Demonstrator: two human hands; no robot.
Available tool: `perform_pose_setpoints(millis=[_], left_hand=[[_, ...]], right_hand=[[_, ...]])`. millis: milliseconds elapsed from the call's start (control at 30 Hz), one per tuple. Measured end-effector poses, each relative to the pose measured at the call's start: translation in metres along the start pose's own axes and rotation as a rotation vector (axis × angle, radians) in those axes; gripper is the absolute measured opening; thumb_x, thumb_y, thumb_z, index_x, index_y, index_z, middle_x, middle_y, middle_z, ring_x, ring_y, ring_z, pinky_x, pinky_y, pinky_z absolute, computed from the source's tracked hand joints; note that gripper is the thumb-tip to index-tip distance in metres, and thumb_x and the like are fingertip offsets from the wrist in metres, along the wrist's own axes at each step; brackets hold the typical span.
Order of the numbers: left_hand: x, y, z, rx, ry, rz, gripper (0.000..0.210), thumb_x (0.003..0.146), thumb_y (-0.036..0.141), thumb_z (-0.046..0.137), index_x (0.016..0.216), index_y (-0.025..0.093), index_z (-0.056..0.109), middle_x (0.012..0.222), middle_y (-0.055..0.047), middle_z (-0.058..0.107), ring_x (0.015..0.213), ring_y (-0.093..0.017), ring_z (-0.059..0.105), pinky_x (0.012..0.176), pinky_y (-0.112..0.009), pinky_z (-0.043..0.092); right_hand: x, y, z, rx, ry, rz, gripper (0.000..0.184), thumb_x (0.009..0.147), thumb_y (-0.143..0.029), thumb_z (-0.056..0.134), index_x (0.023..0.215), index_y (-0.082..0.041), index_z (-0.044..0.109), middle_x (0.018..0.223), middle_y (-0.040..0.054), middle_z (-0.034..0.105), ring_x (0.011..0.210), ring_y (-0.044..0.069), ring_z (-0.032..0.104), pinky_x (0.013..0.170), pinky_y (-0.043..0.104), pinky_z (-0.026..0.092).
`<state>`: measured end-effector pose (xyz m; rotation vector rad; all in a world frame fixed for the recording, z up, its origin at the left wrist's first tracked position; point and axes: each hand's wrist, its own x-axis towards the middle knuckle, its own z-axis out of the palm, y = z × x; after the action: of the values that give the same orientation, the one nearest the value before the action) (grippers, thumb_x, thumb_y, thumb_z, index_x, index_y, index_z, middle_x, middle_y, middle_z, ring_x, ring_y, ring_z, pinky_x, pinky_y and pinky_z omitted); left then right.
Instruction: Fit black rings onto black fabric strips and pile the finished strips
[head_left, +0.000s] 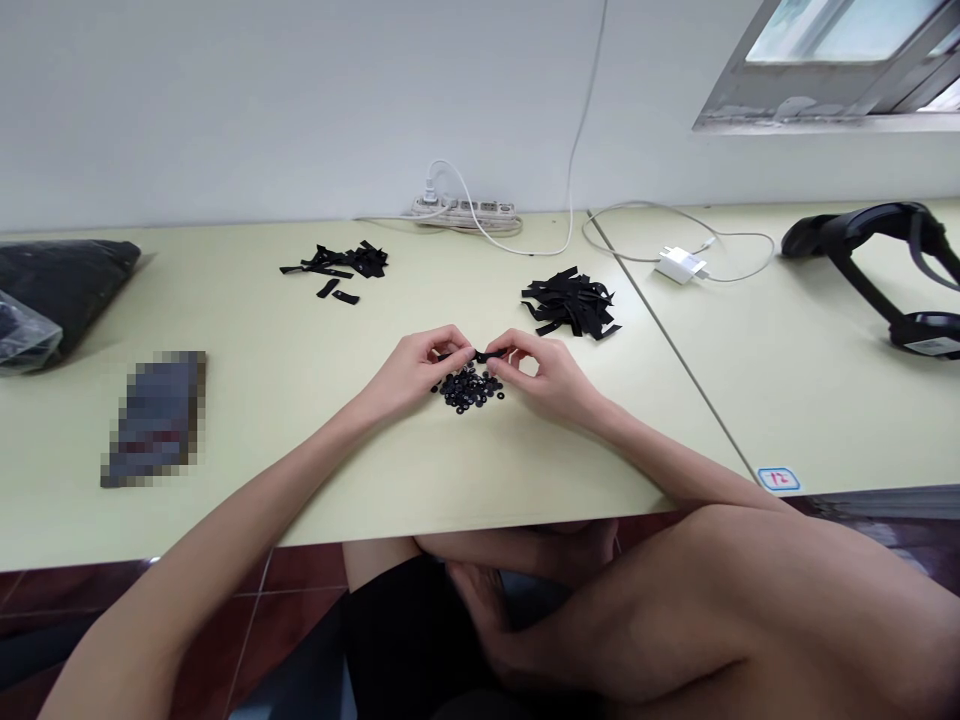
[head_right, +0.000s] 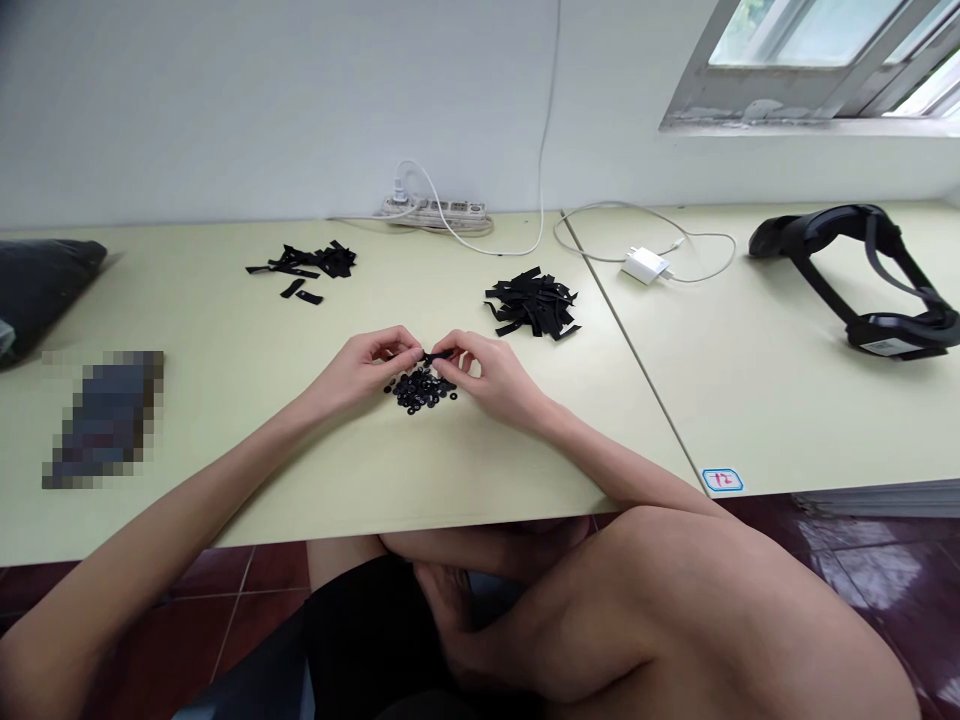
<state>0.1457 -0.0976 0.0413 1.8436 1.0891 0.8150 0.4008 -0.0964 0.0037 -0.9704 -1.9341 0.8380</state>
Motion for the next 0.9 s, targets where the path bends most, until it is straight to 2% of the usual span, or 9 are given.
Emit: perform_pose_setpoints(millis=[133,233,333,400,533,667,733,800,900], left_hand=[[0.001,0.0,-0.002,0.011,0.016,-0.029,0.035,0.105,0.055,0.073,0.097,0.022,0.077,0.086,-0.003,0.072,0.072,-0.017,0.057,0.069,-0.032,0.043],[0.006,-0.005,-0.008,0.012,0.091,-0.044,0.034,0.102,0.055,0.074,0.095,0.021,0.076,0.085,-0.004,0.072,0.073,-0.018,0.058,0.07,-0.032,0.044],[0.014,-0.017,-0.022,0.048,0.176,-0.033,0.03,0.101,0.05,0.073,0.097,0.021,0.076,0.089,-0.005,0.074,0.078,-0.019,0.062,0.075,-0.033,0.046],[0.019,-0.031,-0.039,0.111,0.264,-0.038,0.026,0.101,0.045,0.072,0.097,0.02,0.076,0.089,-0.006,0.074,0.08,-0.02,0.063,0.077,-0.034,0.047],[0.026,-0.068,-0.089,0.354,0.59,-0.045,0.009,0.099,0.027,0.066,0.096,0.02,0.071,0.097,-0.008,0.075,0.089,-0.023,0.064,0.088,-0.038,0.05],[0.02,-0.099,-0.135,0.497,0.766,-0.165,0.017,0.099,0.02,0.061,0.113,0.02,0.07,0.121,-0.015,0.073,0.11,-0.031,0.062,0.109,-0.047,0.05],[0.015,-0.106,-0.144,0.554,0.779,-0.237,0.023,0.097,0.024,0.065,0.119,0.021,0.072,0.133,-0.018,0.069,0.128,-0.038,0.056,0.121,-0.056,0.044],[0.013,-0.109,-0.144,0.598,0.739,-0.273,0.029,0.097,0.03,0.069,0.124,0.022,0.075,0.145,-0.02,0.064,0.141,-0.044,0.047,0.126,-0.062,0.037],[0.013,-0.107,-0.137,0.639,0.638,-0.238,0.026,0.098,0.034,0.07,0.12,0.025,0.079,0.153,-0.017,0.06,0.146,-0.046,0.042,0.127,-0.064,0.034]], right_hand=[[0.003,0.005,-0.005,0.062,0.043,0.033,0.029,0.104,-0.066,0.074,0.114,-0.04,0.079,0.089,0.0013,0.079,0.094,0.029,0.077,0.087,0.052,0.07],[0.009,0.013,-0.012,0.073,0.13,0.051,0.033,0.106,-0.068,0.071,0.119,-0.038,0.078,0.089,0.0023,0.077,0.092,0.027,0.074,0.088,0.051,0.068],[0.016,0.023,-0.024,0.056,0.245,0.018,0.036,0.108,-0.069,0.068,0.126,-0.038,0.074,0.094,0.0039,0.077,0.097,0.027,0.072,0.09,0.048,0.067],[0.02,0.032,-0.035,0.017,0.375,-0.028,0.037,0.109,-0.069,0.067,0.128,-0.038,0.071,0.098,0.0052,0.077,0.105,0.027,0.071,0.094,0.047,0.065],[0.027,0.046,-0.056,-0.119,0.624,-0.042,0.032,0.112,-0.063,0.063,0.124,-0.034,0.069,0.106,0.0081,0.077,0.111,0.028,0.071,0.099,0.046,0.062],[0.032,0.054,-0.065,-0.171,0.705,0.042,0.029,0.11,-0.056,0.063,0.118,-0.028,0.067,0.105,0.0087,0.078,0.102,0.027,0.075,0.092,0.045,0.062],[0.035,0.057,-0.069,-0.174,0.739,0.061,0.027,0.107,-0.052,0.063,0.115,-0.026,0.067,0.103,0.0081,0.078,0.096,0.026,0.076,0.088,0.044,0.062],[0.037,0.061,-0.073,-0.201,0.768,0.068,0.025,0.105,-0.047,0.061,0.114,-0.025,0.068,0.104,0.0083,0.079,0.094,0.025,0.076,0.087,0.043,0.062],[0.039,0.067,-0.079,-0.299,0.764,0.056,0.028,0.106,-0.045,0.057,0.117,-0.023,0.07,0.112,0.0116,0.078,0.102,0.027,0.073,0.09,0.045,0.061]])
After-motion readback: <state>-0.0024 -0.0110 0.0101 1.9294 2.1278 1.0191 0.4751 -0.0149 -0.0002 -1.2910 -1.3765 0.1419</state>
